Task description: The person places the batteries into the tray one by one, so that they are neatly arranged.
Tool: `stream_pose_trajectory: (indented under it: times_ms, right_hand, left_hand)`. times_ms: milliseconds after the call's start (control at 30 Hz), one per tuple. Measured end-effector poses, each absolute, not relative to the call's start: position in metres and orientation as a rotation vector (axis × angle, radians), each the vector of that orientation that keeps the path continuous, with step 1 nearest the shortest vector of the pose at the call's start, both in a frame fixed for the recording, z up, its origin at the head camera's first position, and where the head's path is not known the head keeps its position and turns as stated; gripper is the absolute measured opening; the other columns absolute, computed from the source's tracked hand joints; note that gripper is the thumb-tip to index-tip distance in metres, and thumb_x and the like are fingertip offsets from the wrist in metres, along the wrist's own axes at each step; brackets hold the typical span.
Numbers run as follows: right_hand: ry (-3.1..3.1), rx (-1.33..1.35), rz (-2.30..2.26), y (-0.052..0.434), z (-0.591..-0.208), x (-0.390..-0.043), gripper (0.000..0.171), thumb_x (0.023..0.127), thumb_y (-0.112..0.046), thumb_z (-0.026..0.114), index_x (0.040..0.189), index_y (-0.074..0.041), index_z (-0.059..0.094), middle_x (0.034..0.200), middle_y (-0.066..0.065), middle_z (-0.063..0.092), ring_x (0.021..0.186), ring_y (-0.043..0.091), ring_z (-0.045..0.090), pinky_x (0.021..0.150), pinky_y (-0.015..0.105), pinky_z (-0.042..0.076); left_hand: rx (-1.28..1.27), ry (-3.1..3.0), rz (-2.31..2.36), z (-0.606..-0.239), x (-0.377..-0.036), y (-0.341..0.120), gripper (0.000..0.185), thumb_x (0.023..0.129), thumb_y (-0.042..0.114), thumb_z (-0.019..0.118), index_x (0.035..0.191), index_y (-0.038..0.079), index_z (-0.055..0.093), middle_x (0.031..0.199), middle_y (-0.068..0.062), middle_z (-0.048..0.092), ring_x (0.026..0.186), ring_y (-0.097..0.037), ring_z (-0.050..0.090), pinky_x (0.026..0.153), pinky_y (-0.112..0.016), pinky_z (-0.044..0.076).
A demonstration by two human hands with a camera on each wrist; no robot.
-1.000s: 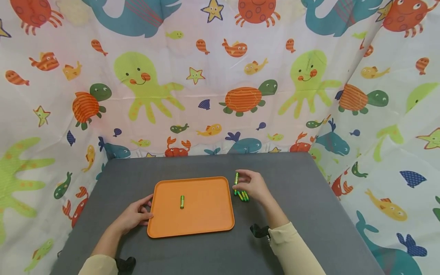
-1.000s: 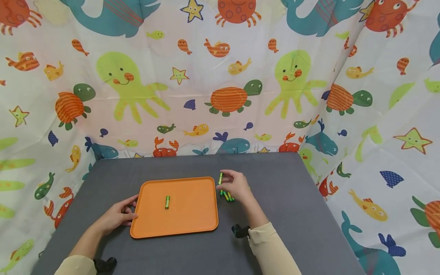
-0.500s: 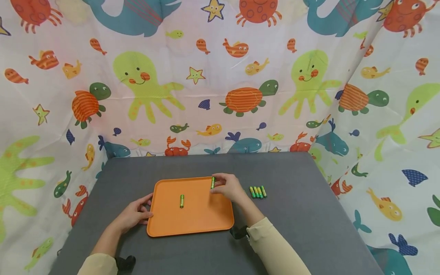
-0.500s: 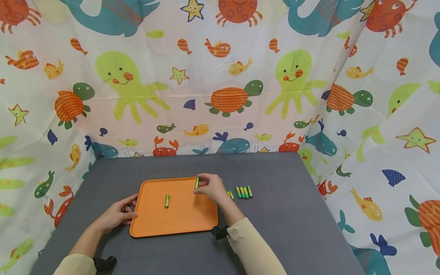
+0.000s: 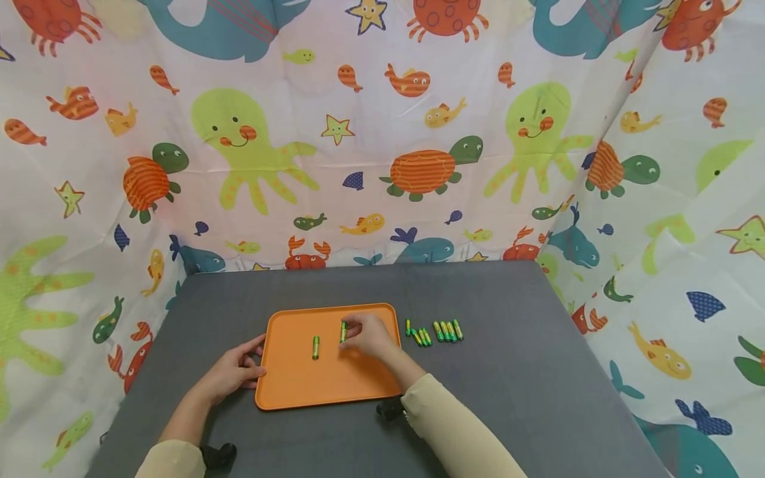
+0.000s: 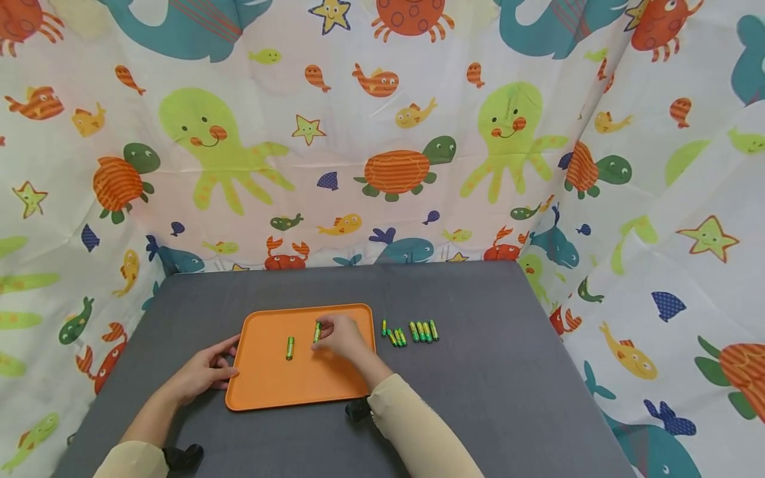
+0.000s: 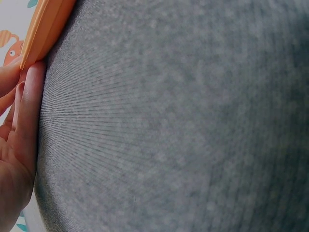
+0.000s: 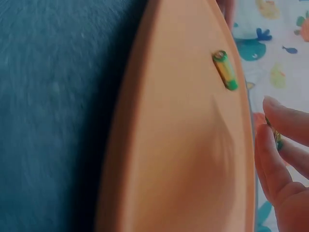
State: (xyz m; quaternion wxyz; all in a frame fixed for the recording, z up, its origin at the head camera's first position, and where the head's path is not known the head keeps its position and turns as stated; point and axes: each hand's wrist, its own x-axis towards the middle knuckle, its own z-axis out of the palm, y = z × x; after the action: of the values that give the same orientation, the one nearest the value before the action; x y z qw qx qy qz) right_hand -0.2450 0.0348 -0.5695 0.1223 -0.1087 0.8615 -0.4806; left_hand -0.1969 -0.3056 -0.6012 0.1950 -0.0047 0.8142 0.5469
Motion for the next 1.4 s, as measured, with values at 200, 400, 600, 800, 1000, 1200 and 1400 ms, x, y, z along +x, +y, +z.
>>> stream_pose_trajectory:
  times_ms: [200,400,600,800,1000,1200,1400]
  right_hand:
    - [2.470,-0.302,-1.395,0.014,-0.575,-0.242,0.059,0.076,-0.011,0.089,0.131,-0.009,0.068,0.103,0.004,0.071,0.088,0.010,0.064,0.072,0.027,0.056]
    - [2.472,-0.254,-1.391,-0.002,-0.580,-0.239,0.059,0.074,-0.009,0.090,0.130,-0.008,0.069,0.094,0.002,0.068,0.082,0.010,0.059,0.063,0.025,0.053]
    - [2.478,-0.223,-1.372,-0.011,-0.586,-0.235,0.060,0.073,-0.008,0.090,0.129,-0.008,0.069,0.092,-0.001,0.067,0.080,0.009,0.058,0.063,0.023,0.053]
    - [2.495,-0.233,-1.374,-0.016,-0.588,-0.233,0.059,0.074,-0.007,0.090,0.129,-0.007,0.069,0.092,-0.001,0.065,0.080,0.010,0.056,0.066,0.022,0.051]
    - [2.549,-0.254,-1.328,-0.020,-0.589,-0.233,0.062,0.072,-0.005,0.091,0.129,-0.007,0.068,0.093,-0.001,0.065,0.079,0.008,0.055,0.068,0.022,0.051]
    - [2.587,-0.251,-1.257,-0.022,-0.589,-0.233,0.064,0.071,-0.006,0.092,0.131,-0.009,0.068,0.093,-0.003,0.064,0.080,0.006,0.055,0.070,0.021,0.050]
    - [2.603,-0.270,-1.255,-0.022,-0.590,-0.233,0.064,0.071,-0.006,0.092,0.130,-0.009,0.068,0.097,0.001,0.062,0.080,0.008,0.052,0.068,0.021,0.048]
  left_hand:
    - [-0.022,2.294,1.528,-0.600,-0.195,-0.307,0.083,0.090,0.010,0.075,0.159,0.014,0.030,0.124,-0.015,0.045,0.084,-0.024,0.057,0.069,-0.037,0.061]
    - [-0.025,2.291,1.526,-0.601,-0.196,-0.306,0.083,0.090,0.010,0.076,0.159,0.014,0.030,0.125,-0.014,0.046,0.085,-0.025,0.057,0.069,-0.038,0.061]
    - [0.000,2.280,1.531,-0.599,-0.195,-0.304,0.082,0.091,0.008,0.074,0.160,0.012,0.029,0.124,-0.015,0.047,0.085,-0.024,0.058,0.070,-0.039,0.061]
    - [-0.024,2.287,1.531,-0.599,-0.196,-0.305,0.082,0.090,0.008,0.075,0.159,0.014,0.031,0.124,-0.014,0.047,0.085,-0.025,0.058,0.070,-0.039,0.061]
    - [-0.036,2.294,1.524,-0.601,-0.196,-0.305,0.083,0.090,0.010,0.076,0.159,0.014,0.031,0.126,-0.014,0.047,0.085,-0.025,0.058,0.069,-0.038,0.061]
    - [-0.037,2.293,1.525,-0.603,-0.196,-0.305,0.083,0.090,0.009,0.076,0.159,0.014,0.031,0.125,-0.014,0.046,0.085,-0.025,0.058,0.069,-0.038,0.061]
    - [-0.037,2.289,1.531,-0.604,-0.197,-0.305,0.083,0.090,0.010,0.076,0.159,0.013,0.031,0.125,-0.014,0.046,0.086,-0.024,0.058,0.070,-0.037,0.061]
